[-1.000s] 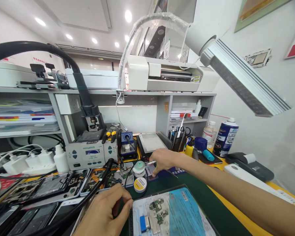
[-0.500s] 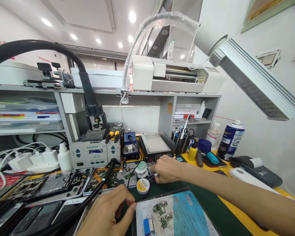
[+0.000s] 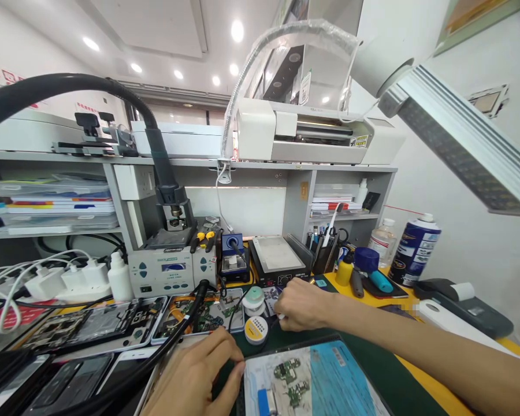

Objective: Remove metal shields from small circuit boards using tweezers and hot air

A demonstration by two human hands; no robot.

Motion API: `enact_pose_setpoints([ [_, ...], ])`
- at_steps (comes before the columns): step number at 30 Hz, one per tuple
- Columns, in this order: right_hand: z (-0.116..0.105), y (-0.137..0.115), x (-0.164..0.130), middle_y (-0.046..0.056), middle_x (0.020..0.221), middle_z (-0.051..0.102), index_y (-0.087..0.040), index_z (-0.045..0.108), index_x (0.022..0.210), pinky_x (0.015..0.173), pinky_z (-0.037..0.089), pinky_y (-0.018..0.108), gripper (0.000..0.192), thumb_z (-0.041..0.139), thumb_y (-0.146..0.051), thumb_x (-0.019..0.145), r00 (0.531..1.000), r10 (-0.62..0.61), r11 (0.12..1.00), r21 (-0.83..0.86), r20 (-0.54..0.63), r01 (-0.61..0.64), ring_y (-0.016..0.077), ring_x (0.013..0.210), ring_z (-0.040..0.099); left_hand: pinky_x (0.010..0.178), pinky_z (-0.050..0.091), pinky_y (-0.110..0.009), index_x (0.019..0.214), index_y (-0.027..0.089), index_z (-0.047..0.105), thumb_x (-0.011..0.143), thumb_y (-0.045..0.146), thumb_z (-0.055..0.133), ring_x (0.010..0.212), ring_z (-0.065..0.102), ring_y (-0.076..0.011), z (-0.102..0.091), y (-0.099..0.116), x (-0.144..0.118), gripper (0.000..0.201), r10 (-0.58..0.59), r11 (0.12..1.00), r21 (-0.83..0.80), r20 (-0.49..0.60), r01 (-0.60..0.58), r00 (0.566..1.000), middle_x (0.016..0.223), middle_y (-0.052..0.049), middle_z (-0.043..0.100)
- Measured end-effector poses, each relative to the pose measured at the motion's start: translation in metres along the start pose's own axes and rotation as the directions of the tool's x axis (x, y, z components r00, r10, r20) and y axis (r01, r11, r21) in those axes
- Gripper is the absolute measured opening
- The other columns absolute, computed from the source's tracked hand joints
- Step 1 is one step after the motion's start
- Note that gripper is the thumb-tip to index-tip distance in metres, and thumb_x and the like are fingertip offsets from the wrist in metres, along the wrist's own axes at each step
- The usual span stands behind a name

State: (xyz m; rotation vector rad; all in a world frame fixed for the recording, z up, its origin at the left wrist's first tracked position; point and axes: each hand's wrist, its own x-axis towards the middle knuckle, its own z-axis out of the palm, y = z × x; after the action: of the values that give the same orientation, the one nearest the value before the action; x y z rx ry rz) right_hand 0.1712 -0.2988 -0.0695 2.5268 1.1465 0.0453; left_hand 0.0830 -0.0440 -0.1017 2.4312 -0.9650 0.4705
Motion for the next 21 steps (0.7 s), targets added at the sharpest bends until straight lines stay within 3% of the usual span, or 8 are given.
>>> enact_pose_setpoints([
  [7,-0.006,-0.005,-0.004,0.014,0.078,0.077,-0.013,0.08,0.081,0.051,0.021,0.033,0.023,0.064,-0.03,0.082,1.0,-0.019,1.0,0.02,0.02,0.019,0.0273,0.071,0.072,0.062,0.05,-0.022,0.091,0.025,0.065,0.095,0.018,0.052,0.075,0.069,-0.0151,-0.001,0.001,0.003,0.015,0.026,0.999,0.032,-0.032,-0.025,0.999,0.088,0.001,0.069],
  [12,-0.011,-0.005,-0.007,0.011,0.088,0.078,-0.017,0.083,0.095,0.052,0.026,0.032,0.024,0.068,-0.03,0.08,1.0,0.005,0.996,0.092,0.012,-0.006,0.0274,0.076,0.072,0.063,0.05,-0.022,0.092,0.025,0.065,0.095,0.018,0.051,0.078,0.069,-0.0151,0.0,0.004,0.0,0.015,0.019,0.999,0.029,-0.021,-0.019,1.0,0.089,0.001,0.068],
  [17,-0.013,-0.004,-0.014,0.006,0.097,0.079,-0.029,0.081,0.106,0.057,0.034,0.029,0.025,0.067,-0.035,0.085,0.996,0.094,0.976,0.198,-0.012,-0.09,0.0257,0.085,0.073,0.067,0.051,-0.022,0.093,0.025,0.064,0.097,0.019,0.049,0.078,0.068,-0.0143,0.001,0.002,-0.001,0.017,0.019,1.0,0.015,0.0,-0.019,1.0,0.091,0.002,0.067],
  [21,-0.01,-0.008,-0.019,0.01,0.101,0.078,-0.026,0.08,0.109,0.064,0.04,0.029,0.027,0.067,-0.039,0.089,0.981,0.194,0.947,0.264,-0.02,-0.182,0.029,0.091,0.073,0.069,0.051,-0.023,0.094,0.026,0.064,0.097,0.019,0.048,0.081,0.069,-0.0148,0.002,0.001,-0.001,0.017,0.023,1.0,0.017,0.016,-0.024,1.0,0.093,0.002,0.067],
])
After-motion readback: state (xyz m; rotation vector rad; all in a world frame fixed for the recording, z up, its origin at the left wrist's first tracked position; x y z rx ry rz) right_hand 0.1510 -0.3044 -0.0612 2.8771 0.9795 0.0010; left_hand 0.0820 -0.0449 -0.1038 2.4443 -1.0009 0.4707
